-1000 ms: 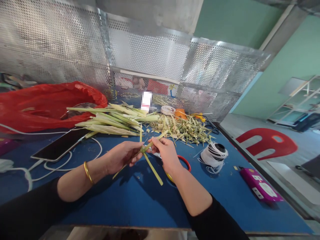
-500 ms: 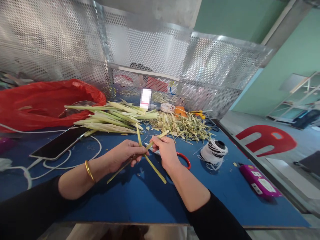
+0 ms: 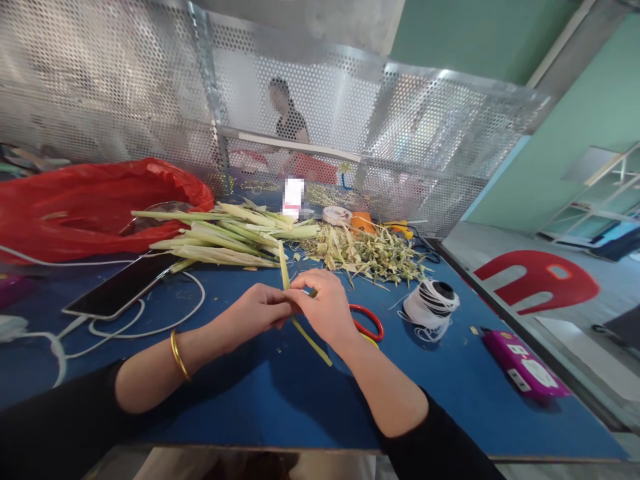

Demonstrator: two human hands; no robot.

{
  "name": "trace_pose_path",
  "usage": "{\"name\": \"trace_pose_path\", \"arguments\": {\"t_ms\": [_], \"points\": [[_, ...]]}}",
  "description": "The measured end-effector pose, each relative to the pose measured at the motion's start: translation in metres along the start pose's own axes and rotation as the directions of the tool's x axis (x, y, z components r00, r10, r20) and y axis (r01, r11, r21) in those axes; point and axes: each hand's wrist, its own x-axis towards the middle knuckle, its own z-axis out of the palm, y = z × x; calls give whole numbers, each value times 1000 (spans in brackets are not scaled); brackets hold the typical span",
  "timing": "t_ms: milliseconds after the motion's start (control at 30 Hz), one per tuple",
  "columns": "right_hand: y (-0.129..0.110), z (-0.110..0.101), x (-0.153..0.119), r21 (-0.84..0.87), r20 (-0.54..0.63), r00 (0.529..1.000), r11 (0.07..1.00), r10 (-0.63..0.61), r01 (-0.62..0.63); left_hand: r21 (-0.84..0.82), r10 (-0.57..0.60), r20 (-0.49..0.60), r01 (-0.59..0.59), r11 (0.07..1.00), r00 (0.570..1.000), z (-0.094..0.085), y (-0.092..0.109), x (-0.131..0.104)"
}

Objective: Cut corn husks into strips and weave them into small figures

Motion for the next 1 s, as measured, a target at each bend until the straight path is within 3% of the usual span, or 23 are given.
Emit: {"name": "trace_pose_path", "arguments": {"t_ms": [200, 300, 400, 533, 600, 667, 700, 767, 833, 867, 1000], "points": [[2, 7, -3, 247, 16, 983, 952, 182, -180, -39, -41, 100, 45, 998, 994, 1, 4, 0], [3, 11, -4, 264, 9, 985, 950, 173, -169, -80, -37, 207, 54, 995, 978, -2, 1, 1], [5, 11, -2, 193, -19, 997, 979, 73, -68, -129, -45, 241, 78, 989, 970, -4, 0, 1], [13, -1, 5, 3, -196, 979, 999, -50, 52, -337, -90, 160, 140, 931, 983, -5, 4, 0], [17, -9, 8, -8, -341, 940, 1000, 25, -29, -454, -108, 139, 160, 877, 984, -8, 5, 1], [20, -14, 9, 77, -409, 898, 986, 166, -147, -520, -126, 119, 170, 837, 985, -12, 5, 2], [21, -14, 9, 148, -370, 897, 968, 244, -202, -535, -139, 108, 175, 826, 984, -13, 4, 3], [19, -11, 8, 307, -150, 917, 899, 370, -313, -542, -147, 84, 169, 823, 986, -13, 3, 4], [14, -7, 6, 408, 79, 910, 819, 408, -403, -530, -139, 71, 155, 834, 988, -11, 3, 3], [11, -4, 4, 432, 127, 905, 799, 405, -418, -517, -138, 68, 153, 842, 988, -9, 3, 3], [4, 4, 0, 452, 33, 929, 823, 369, -343, -436, -132, 89, 158, 886, 987, -7, 6, 1]]}}
